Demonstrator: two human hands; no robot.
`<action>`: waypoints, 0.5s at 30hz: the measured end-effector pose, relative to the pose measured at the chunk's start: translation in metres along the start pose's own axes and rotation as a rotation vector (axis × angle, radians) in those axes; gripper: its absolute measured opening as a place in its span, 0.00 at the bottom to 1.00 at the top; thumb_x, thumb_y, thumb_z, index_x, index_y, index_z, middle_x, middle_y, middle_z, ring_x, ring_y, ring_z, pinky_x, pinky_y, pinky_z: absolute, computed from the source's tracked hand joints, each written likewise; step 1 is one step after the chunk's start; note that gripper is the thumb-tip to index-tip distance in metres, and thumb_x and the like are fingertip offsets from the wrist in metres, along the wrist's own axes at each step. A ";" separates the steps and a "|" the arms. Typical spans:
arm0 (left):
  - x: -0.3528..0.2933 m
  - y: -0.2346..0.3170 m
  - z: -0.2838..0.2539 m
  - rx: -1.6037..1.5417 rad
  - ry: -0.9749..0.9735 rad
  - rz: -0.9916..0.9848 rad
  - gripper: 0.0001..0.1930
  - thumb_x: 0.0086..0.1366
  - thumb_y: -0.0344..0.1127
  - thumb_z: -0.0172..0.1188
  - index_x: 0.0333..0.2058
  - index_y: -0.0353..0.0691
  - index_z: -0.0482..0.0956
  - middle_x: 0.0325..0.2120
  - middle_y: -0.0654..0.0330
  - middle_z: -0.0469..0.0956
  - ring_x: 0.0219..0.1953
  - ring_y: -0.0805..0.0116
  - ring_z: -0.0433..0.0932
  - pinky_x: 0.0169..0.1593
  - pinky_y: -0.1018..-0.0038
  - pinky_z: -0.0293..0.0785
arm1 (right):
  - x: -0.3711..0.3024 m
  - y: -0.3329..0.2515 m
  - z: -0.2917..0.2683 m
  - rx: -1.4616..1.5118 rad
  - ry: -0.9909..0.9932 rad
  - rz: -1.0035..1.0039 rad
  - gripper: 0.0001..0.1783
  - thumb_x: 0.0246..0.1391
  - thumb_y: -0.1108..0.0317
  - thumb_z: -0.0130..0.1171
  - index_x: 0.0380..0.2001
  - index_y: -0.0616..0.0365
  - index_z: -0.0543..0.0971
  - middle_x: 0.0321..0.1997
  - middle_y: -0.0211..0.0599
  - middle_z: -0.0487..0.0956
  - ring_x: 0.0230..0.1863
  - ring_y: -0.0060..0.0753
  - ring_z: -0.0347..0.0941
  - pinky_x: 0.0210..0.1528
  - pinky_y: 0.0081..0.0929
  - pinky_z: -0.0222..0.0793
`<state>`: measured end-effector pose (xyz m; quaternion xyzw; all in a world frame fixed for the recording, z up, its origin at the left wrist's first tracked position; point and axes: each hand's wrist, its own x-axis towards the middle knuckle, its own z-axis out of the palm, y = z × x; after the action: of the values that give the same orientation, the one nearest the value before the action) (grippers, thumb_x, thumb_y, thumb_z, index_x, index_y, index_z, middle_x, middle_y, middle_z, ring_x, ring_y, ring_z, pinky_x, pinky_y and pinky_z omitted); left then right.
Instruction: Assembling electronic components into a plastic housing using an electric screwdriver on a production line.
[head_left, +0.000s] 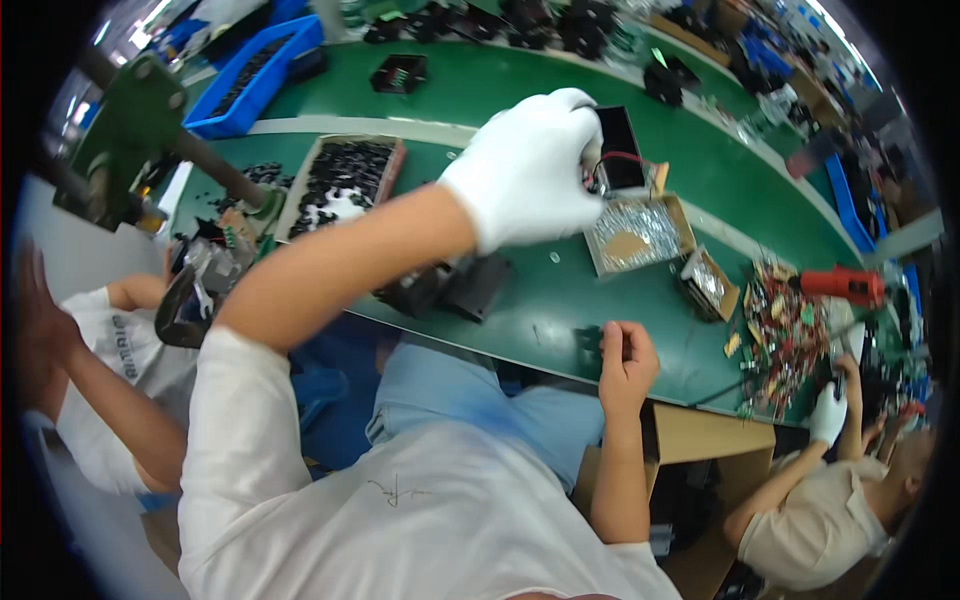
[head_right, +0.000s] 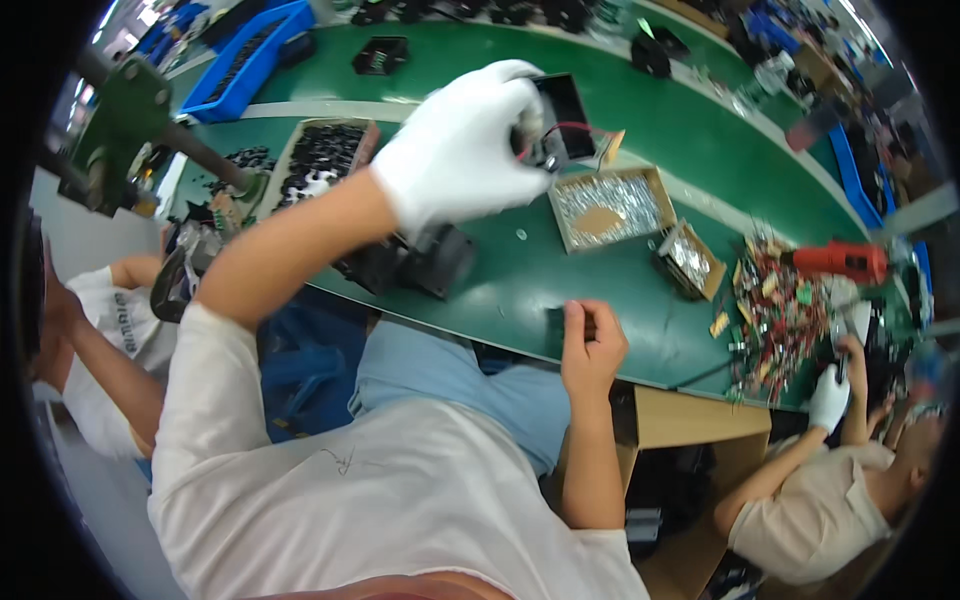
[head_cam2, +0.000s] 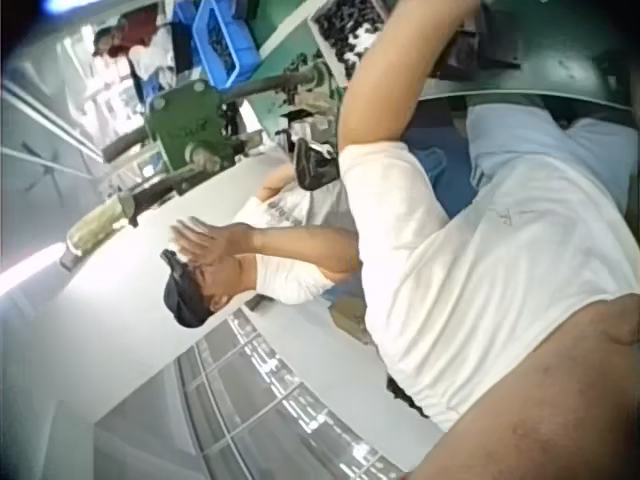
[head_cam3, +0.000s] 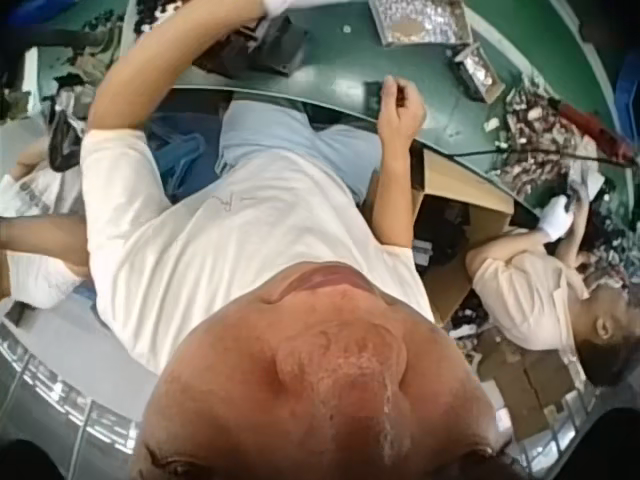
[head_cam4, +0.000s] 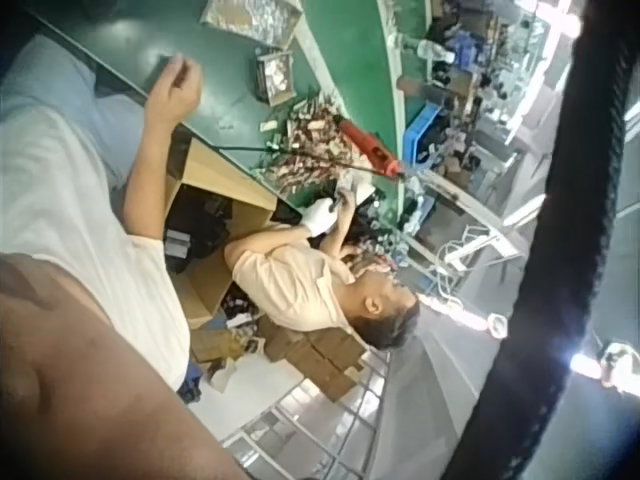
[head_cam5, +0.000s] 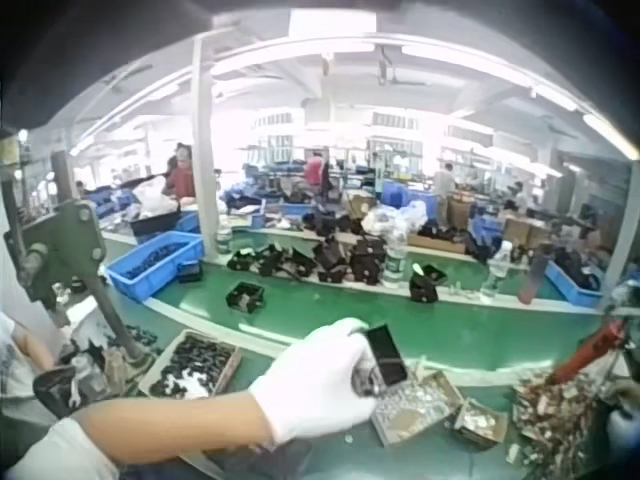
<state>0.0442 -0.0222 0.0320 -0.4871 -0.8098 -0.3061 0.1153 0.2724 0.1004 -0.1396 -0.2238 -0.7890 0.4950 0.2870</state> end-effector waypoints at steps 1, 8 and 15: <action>0.026 -0.012 -0.001 0.065 -0.188 -0.138 0.14 0.46 0.37 0.68 0.32 0.37 0.81 0.45 0.50 0.80 0.40 0.48 0.81 0.47 0.62 0.80 | 0.002 0.004 0.003 -0.194 0.064 0.020 0.09 0.67 0.68 0.59 0.33 0.62 0.81 0.25 0.30 0.78 0.25 0.22 0.68 0.31 0.19 0.66; 0.099 -0.148 0.074 0.322 -0.240 -0.236 0.22 0.46 0.45 0.69 0.38 0.35 0.85 0.41 0.48 0.81 0.38 0.48 0.82 0.46 0.62 0.81 | -0.002 0.000 0.023 -0.440 0.138 -0.229 0.08 0.60 0.69 0.66 0.27 0.56 0.80 0.18 0.28 0.69 0.19 0.31 0.60 0.25 0.29 0.61; 0.104 -0.227 0.089 0.219 -0.336 -0.317 0.32 0.52 0.57 0.70 0.48 0.37 0.84 0.44 0.47 0.81 0.41 0.47 0.82 0.51 0.58 0.81 | 0.001 0.004 0.026 -0.519 0.138 -0.252 0.09 0.60 0.71 0.65 0.25 0.57 0.79 0.18 0.28 0.69 0.19 0.30 0.59 0.24 0.29 0.59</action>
<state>-0.1930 0.0300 -0.0750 -0.3829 -0.9120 -0.1457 -0.0182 0.2550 0.0857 -0.1520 -0.2230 -0.8893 0.2209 0.3326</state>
